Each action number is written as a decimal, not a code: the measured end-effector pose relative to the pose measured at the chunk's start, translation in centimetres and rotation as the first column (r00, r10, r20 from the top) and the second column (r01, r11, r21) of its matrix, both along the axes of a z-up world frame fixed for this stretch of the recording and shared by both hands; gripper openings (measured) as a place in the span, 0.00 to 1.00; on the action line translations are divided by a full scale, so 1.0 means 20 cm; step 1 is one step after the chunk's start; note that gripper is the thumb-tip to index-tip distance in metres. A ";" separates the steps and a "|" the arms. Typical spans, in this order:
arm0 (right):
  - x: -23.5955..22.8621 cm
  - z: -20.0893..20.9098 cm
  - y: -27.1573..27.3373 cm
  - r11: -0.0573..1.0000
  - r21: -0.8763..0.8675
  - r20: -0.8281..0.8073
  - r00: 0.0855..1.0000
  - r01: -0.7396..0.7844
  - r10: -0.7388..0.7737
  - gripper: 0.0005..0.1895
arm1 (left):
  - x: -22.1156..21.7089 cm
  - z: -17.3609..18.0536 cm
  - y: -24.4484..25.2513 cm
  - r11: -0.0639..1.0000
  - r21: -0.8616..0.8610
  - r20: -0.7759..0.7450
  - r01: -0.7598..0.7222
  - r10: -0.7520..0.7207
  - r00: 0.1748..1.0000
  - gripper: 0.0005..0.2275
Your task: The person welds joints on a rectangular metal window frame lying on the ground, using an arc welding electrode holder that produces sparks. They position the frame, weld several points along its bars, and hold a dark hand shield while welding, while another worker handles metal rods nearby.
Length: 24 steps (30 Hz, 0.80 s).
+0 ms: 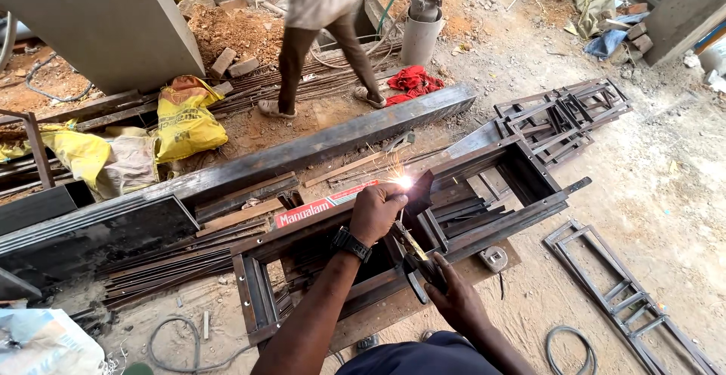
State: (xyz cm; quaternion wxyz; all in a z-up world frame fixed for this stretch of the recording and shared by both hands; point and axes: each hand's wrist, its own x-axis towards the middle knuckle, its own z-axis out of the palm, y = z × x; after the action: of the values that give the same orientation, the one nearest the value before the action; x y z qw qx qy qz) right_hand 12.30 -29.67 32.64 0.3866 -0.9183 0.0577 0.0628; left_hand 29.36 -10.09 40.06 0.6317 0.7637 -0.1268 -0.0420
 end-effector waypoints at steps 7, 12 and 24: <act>0.00 0.00 0.00 1.000 -0.013 -0.022 1.000 -0.004 0.004 0.41 | 0.00 0.02 0.01 1.000 0.016 -0.094 -0.005 0.006 0.996 0.09; 0.00 -0.02 0.00 1.000 -0.013 -0.025 1.000 -0.004 0.004 0.41 | -0.01 0.01 0.01 1.000 0.007 -0.032 -0.010 0.010 0.999 0.09; 0.00 0.01 0.02 1.000 -0.017 -0.024 1.000 0.012 -0.013 0.41 | -0.01 0.05 0.03 0.997 0.079 -0.059 -0.017 0.022 0.998 0.09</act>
State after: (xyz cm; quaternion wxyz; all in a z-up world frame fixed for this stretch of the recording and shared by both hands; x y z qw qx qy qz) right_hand 12.35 -29.27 32.76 0.3787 -0.9202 0.0685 0.0709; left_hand 29.10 -9.57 41.11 0.6049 0.7876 -0.0984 -0.0637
